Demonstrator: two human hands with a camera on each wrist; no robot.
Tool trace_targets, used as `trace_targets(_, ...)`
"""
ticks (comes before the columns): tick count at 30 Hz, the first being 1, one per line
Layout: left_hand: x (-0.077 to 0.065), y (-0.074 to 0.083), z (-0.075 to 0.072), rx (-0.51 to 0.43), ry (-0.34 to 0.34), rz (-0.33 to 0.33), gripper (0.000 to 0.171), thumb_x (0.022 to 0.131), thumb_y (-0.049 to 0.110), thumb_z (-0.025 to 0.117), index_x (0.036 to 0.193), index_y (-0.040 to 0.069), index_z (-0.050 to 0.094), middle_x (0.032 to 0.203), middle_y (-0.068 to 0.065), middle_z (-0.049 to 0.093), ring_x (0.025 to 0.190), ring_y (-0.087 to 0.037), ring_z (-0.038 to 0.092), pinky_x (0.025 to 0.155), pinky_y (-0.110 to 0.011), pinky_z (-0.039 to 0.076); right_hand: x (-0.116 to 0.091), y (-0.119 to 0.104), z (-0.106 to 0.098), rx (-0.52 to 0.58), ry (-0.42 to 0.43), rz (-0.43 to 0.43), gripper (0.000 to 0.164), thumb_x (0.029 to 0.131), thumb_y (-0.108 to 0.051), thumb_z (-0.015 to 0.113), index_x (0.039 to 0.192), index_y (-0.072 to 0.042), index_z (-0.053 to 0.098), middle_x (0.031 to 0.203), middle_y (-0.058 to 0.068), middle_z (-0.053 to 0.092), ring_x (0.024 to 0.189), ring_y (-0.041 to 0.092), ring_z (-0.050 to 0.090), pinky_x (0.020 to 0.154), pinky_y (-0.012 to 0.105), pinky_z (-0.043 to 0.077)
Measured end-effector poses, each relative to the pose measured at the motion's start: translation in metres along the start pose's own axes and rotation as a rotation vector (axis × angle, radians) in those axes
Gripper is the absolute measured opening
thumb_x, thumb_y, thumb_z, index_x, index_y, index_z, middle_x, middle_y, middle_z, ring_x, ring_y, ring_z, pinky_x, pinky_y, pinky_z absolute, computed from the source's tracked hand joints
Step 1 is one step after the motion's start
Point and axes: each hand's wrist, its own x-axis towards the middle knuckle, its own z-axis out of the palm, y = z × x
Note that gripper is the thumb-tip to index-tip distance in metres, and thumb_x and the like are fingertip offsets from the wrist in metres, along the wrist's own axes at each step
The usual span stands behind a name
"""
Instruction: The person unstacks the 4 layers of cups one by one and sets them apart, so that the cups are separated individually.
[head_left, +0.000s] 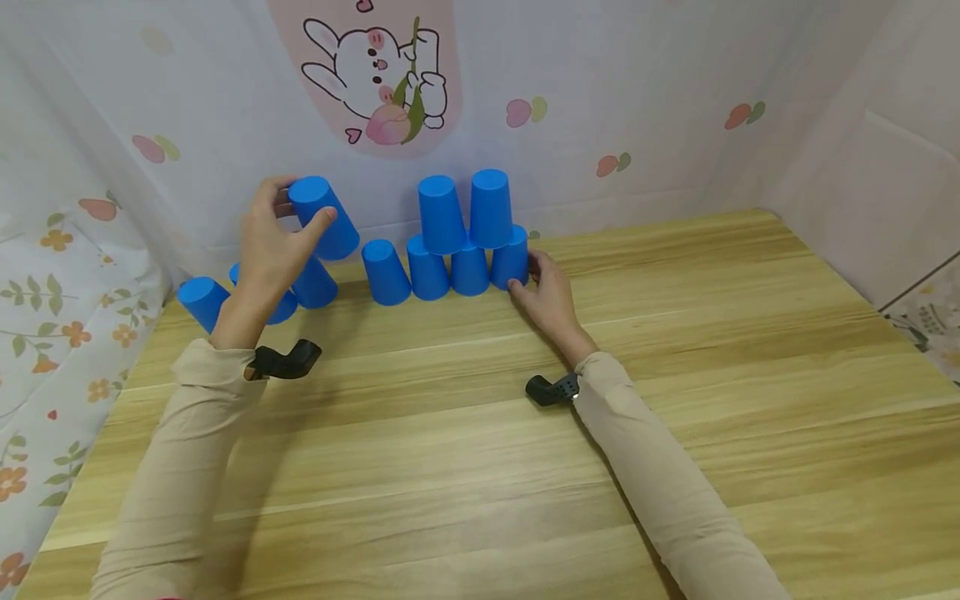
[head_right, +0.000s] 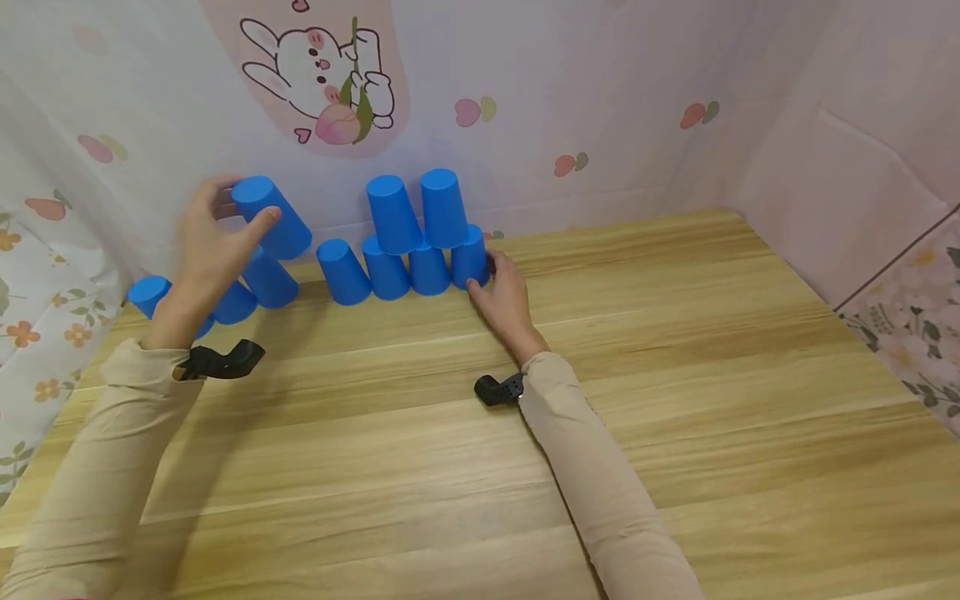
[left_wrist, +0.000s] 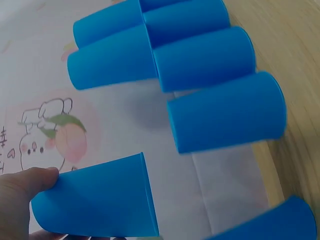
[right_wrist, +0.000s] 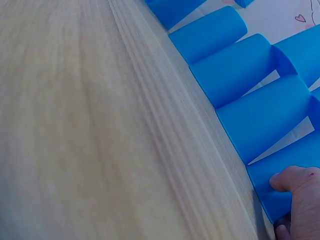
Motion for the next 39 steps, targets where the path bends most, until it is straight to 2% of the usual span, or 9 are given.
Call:
trace_targets(5, -0.005, -0.006, -0.016, 0.057, 0.043, -0.011, 0.055, 0.086, 0.031, 0.065, 0.13, 0.003, 0.048, 0.121, -0.015, 0.057, 0.108, -0.029, 0.055, 0.085, -0.041, 0.049, 0.001, 0.001, -0.001, 0.017, 0.006, -0.005, 0.051, 0.086, -0.007, 0.064, 0.13, 0.008, 0.042, 0.128, 0.024, 0.05, 0.117, 0.032, 0.05, 0.098, 0.037, 0.04)
trace_targets(9, -0.01, -0.014, -0.029, 0.087, 0.095, -0.048, 0.056, 0.085, 0.032, 0.066, 0.13, 0.004, 0.049, 0.12, -0.015, 0.058, 0.107, -0.029, 0.055, 0.084, -0.031, 0.046, 0.0, 0.0, 0.0, 0.019, 0.004, -0.005, 0.051, 0.086, -0.007, 0.064, 0.13, 0.007, 0.043, 0.127, 0.024, 0.05, 0.116, 0.032, 0.051, 0.097, 0.037, 0.041)
trace_targets(16, -0.017, -0.028, -0.048, 0.118, 0.125, -0.124, 0.057, 0.086, 0.033, 0.064, 0.132, 0.004, 0.047, 0.123, -0.016, 0.055, 0.111, -0.029, 0.053, 0.095, -0.039, 0.04, 0.0, -0.001, 0.0, 0.02, 0.006, -0.003, 0.05, 0.086, -0.007, 0.064, 0.13, 0.007, 0.043, 0.126, 0.023, 0.051, 0.115, 0.031, 0.051, 0.097, 0.038, 0.041)
trace_targets(21, -0.019, -0.035, -0.056, 0.129, 0.153, -0.13, 0.055, 0.086, 0.032, 0.064, 0.131, 0.006, 0.049, 0.123, -0.015, 0.056, 0.112, -0.027, 0.053, 0.095, -0.033, 0.04, 0.0, 0.0, 0.001, 0.024, 0.008, -0.008, 0.05, 0.086, -0.007, 0.064, 0.13, 0.007, 0.043, 0.126, 0.023, 0.051, 0.115, 0.031, 0.051, 0.097, 0.038, 0.041)
trace_targets(28, -0.022, -0.044, -0.064, 0.158, 0.257, -0.153, 0.053, 0.084, 0.032, 0.066, 0.128, 0.006, 0.052, 0.119, -0.016, 0.058, 0.107, -0.024, 0.057, 0.091, -0.026, 0.04, 0.0, 0.001, 0.003, 0.022, 0.002, -0.011, 0.05, 0.087, -0.008, 0.064, 0.13, 0.007, 0.044, 0.126, 0.023, 0.051, 0.113, 0.032, 0.053, 0.096, 0.039, 0.042)
trace_targets(34, -0.025, -0.05, -0.072, 0.166, 0.276, -0.19, 0.055, 0.084, 0.033, 0.065, 0.13, 0.007, 0.051, 0.122, -0.014, 0.056, 0.107, -0.022, 0.055, 0.094, -0.028, 0.04, -0.001, 0.002, 0.002, 0.022, 0.003, -0.003, 0.05, 0.087, -0.008, 0.063, 0.13, 0.007, 0.043, 0.127, 0.023, 0.05, 0.115, 0.031, 0.051, 0.097, 0.038, 0.042)
trace_targets(39, -0.03, -0.064, -0.079, 0.184, 0.305, -0.226, 0.053, 0.084, 0.033, 0.064, 0.13, 0.01, 0.052, 0.122, -0.012, 0.057, 0.107, -0.019, 0.054, 0.094, -0.028, 0.039, 0.0, 0.002, 0.001, 0.023, 0.009, -0.013, 0.051, 0.086, -0.008, 0.064, 0.131, 0.007, 0.043, 0.127, 0.023, 0.051, 0.115, 0.031, 0.051, 0.097, 0.037, 0.041)
